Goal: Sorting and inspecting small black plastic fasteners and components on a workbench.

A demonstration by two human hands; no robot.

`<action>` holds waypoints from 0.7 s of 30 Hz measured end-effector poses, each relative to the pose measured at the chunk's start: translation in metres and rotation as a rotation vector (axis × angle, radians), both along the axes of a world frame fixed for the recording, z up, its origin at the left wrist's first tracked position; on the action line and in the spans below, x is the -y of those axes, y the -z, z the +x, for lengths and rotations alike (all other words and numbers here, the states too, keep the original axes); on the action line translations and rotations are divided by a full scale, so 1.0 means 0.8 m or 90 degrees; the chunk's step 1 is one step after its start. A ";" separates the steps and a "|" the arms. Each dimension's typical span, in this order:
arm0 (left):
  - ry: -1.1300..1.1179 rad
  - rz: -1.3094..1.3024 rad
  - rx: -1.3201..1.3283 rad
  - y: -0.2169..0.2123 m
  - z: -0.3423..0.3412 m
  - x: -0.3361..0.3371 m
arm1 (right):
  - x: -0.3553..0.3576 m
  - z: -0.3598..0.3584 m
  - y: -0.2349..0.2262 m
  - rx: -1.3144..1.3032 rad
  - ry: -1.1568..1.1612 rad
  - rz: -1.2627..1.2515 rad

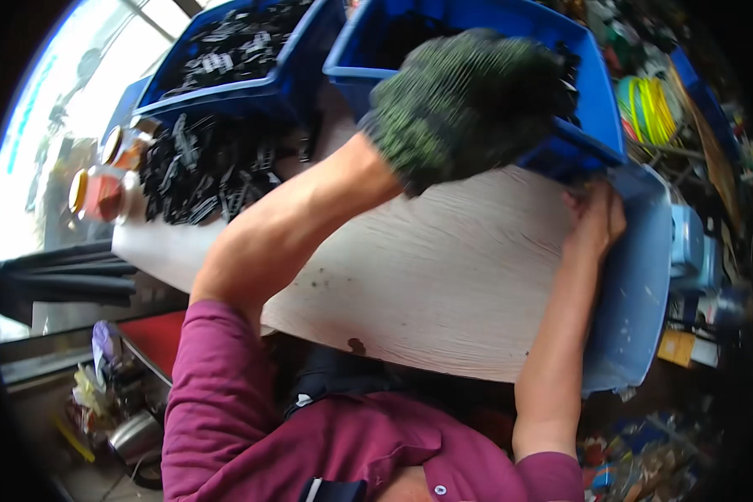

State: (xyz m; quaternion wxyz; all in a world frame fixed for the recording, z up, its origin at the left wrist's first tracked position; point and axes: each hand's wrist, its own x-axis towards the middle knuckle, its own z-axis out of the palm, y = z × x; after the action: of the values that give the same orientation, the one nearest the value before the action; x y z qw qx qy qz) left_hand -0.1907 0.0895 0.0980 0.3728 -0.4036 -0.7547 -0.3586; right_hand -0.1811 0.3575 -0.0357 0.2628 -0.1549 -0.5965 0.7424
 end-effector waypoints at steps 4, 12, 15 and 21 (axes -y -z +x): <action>-0.087 -0.072 0.038 0.051 0.046 -0.013 | 0.018 0.007 -0.027 0.088 0.054 0.048; -0.126 -0.299 0.207 0.090 0.066 -0.022 | 0.026 0.010 -0.038 0.079 0.051 0.018; -0.141 -0.278 0.103 0.093 0.063 -0.021 | 0.022 0.009 -0.033 0.079 0.047 0.044; -0.024 -0.257 0.207 0.081 0.058 -0.002 | 0.021 0.009 -0.034 0.077 0.037 0.015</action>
State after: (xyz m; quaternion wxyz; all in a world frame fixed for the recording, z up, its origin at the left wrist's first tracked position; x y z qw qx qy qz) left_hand -0.1441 0.0910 0.0330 0.1651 -0.3928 -0.8684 -0.2537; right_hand -0.1743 0.3410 -0.0087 0.2495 -0.2140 -0.6155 0.7163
